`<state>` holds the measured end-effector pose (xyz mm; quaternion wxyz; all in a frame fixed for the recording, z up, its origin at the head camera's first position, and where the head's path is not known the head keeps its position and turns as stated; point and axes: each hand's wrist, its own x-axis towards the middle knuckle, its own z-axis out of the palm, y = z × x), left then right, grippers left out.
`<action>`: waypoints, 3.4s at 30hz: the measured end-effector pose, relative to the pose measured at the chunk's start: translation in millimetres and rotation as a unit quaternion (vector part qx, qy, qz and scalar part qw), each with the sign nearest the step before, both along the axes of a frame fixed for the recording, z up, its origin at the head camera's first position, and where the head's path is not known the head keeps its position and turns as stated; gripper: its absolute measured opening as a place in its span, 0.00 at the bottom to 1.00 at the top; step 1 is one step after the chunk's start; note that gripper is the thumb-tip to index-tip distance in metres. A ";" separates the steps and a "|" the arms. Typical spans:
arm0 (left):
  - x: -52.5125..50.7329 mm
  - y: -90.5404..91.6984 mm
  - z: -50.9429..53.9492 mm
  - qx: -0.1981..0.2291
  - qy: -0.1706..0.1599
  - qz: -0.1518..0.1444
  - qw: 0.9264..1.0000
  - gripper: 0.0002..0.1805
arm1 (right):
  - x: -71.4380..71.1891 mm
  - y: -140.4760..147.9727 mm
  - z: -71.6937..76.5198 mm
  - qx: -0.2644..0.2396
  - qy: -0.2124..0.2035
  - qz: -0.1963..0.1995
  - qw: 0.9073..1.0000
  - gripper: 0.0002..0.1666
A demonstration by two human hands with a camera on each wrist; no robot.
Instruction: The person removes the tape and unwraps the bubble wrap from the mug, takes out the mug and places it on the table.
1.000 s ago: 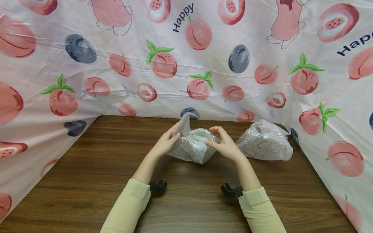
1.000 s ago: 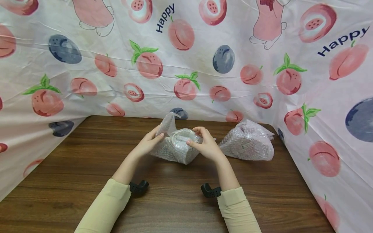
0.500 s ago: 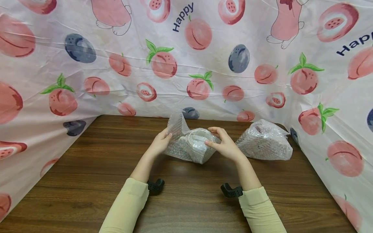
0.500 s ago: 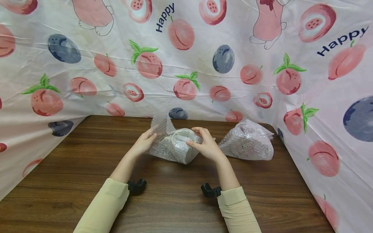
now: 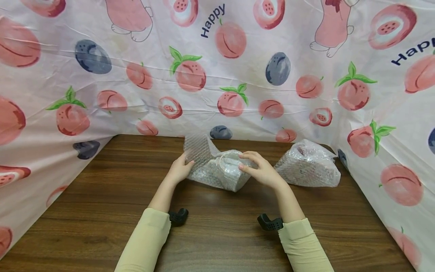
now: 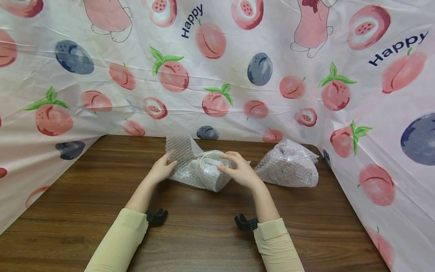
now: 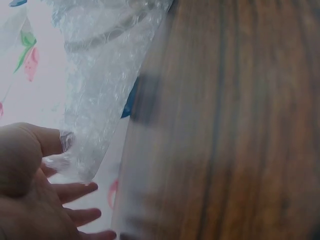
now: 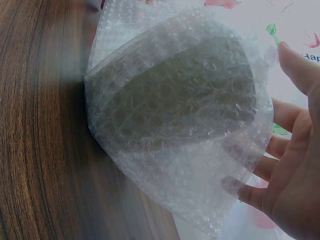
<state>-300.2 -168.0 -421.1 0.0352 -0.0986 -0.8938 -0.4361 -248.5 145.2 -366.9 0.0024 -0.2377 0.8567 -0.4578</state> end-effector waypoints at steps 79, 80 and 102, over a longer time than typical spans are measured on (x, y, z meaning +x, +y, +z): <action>13.5 4.4 47.8 0.020 0.214 -0.033 0.976 0.28 | 18.1 -7.9 12.8 0.064 0.134 -0.089 0.985 0.26; 13.1 5.4 47.9 0.017 0.223 -0.039 0.974 0.27 | 19.7 -9.4 13.0 0.070 0.139 -0.095 0.983 0.27; -9.1 24.6 46.3 -0.161 0.243 -0.159 0.943 0.26 | 38.8 -33.1 1.1 0.144 0.198 -0.073 0.967 0.35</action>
